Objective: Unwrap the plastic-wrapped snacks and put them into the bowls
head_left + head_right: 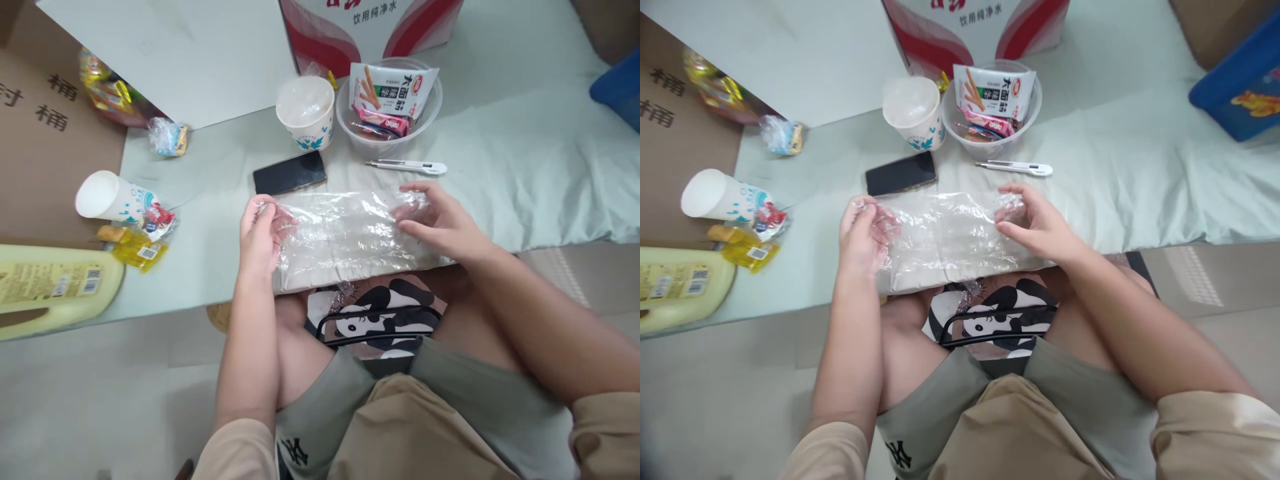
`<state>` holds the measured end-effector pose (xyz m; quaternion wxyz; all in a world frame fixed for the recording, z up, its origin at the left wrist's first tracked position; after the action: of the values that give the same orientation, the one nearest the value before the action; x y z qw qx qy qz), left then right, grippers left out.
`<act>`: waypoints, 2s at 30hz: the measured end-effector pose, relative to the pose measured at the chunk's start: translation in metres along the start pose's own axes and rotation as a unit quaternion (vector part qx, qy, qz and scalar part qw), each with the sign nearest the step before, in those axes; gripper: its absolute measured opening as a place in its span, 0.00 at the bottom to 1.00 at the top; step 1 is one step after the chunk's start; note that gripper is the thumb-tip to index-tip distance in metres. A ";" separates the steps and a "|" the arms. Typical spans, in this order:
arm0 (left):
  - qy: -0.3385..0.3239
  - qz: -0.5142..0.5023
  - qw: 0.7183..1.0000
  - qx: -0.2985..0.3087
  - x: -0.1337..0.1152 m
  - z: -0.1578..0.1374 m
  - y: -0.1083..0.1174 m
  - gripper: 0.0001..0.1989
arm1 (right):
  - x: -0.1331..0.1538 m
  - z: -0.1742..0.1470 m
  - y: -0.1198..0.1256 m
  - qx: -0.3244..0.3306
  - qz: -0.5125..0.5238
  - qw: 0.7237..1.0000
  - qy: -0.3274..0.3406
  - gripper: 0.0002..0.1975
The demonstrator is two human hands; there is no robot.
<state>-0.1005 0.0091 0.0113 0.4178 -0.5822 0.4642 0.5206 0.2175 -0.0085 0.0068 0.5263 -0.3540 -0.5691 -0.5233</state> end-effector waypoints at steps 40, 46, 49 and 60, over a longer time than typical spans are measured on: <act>0.110 0.063 0.973 0.191 0.001 0.000 -0.007 0.38 | 0.004 -0.002 -0.053 0.132 0.252 0.899 -0.333 0.27; 0.076 0.060 0.984 0.150 -0.005 -0.004 -0.025 0.27 | 0.007 -0.008 -0.063 0.217 0.237 0.888 -0.328 0.18; 0.068 0.001 0.984 0.162 -0.011 -0.009 -0.030 0.27 | 0.010 -0.006 -0.072 0.252 0.219 0.897 -0.291 0.13; 0.068 0.038 0.982 0.172 0.004 -0.005 -0.034 0.24 | 0.014 0.009 -0.065 0.096 0.243 0.941 -0.215 0.13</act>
<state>-0.0659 0.0117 0.0078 0.4589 -0.5177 0.5957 0.4080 0.1507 -0.0151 0.0067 0.5338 -0.5337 -0.6128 -0.2337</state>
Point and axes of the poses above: each hand's wrist, its own z-axis towards the middle knuckle, its own y-axis out of the back of the hand, x = y × z, the point moved 5 cm from there along z, towards the middle knuckle, and after that the axes turned 2 degrees about y, right-handed, at the moved point
